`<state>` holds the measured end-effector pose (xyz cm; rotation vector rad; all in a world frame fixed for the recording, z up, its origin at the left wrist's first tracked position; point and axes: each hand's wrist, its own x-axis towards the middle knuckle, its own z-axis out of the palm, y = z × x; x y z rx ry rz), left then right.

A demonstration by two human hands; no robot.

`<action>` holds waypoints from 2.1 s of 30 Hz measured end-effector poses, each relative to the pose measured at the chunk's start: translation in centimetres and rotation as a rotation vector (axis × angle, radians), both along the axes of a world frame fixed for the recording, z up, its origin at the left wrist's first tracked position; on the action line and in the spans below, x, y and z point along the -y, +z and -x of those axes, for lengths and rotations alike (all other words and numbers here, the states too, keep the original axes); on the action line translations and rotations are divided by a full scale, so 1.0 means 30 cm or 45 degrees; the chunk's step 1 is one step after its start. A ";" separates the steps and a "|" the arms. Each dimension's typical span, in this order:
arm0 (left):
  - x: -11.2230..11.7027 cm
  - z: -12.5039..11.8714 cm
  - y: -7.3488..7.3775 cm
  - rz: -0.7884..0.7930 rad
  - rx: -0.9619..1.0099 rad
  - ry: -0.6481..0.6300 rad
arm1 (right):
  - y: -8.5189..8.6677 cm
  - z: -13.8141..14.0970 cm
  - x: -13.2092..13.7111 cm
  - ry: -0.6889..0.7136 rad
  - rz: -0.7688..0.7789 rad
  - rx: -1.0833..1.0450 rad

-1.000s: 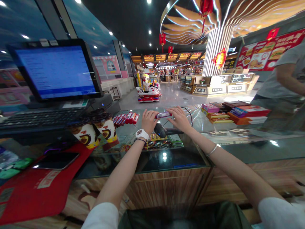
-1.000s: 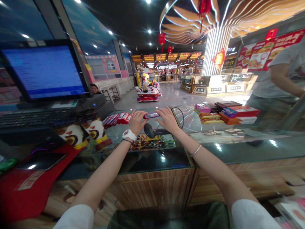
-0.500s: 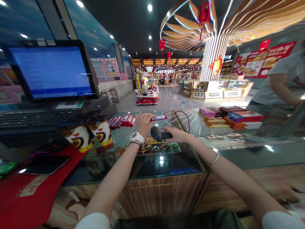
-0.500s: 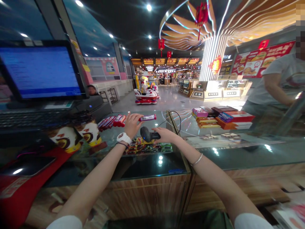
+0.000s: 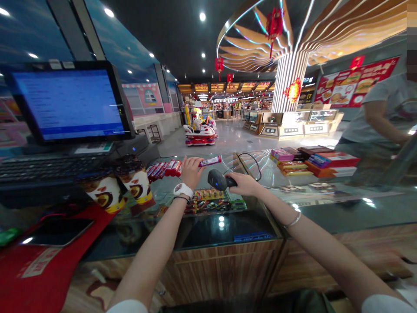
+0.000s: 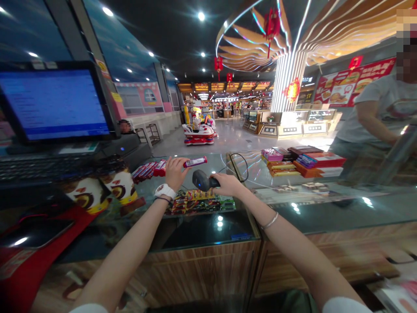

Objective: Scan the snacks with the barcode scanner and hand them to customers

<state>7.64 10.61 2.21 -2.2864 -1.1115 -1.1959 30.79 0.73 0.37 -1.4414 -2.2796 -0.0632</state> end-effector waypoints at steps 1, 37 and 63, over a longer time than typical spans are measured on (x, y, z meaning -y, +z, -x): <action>-0.005 0.002 -0.002 -0.001 0.013 0.003 | 0.011 -0.008 0.005 -0.035 -0.035 -0.015; -0.038 0.020 -0.043 0.064 0.092 0.049 | 0.087 -0.013 0.067 -0.247 -0.143 0.006; -0.016 0.013 -0.020 0.094 0.113 0.079 | -0.049 -0.004 -0.029 0.415 0.136 -0.065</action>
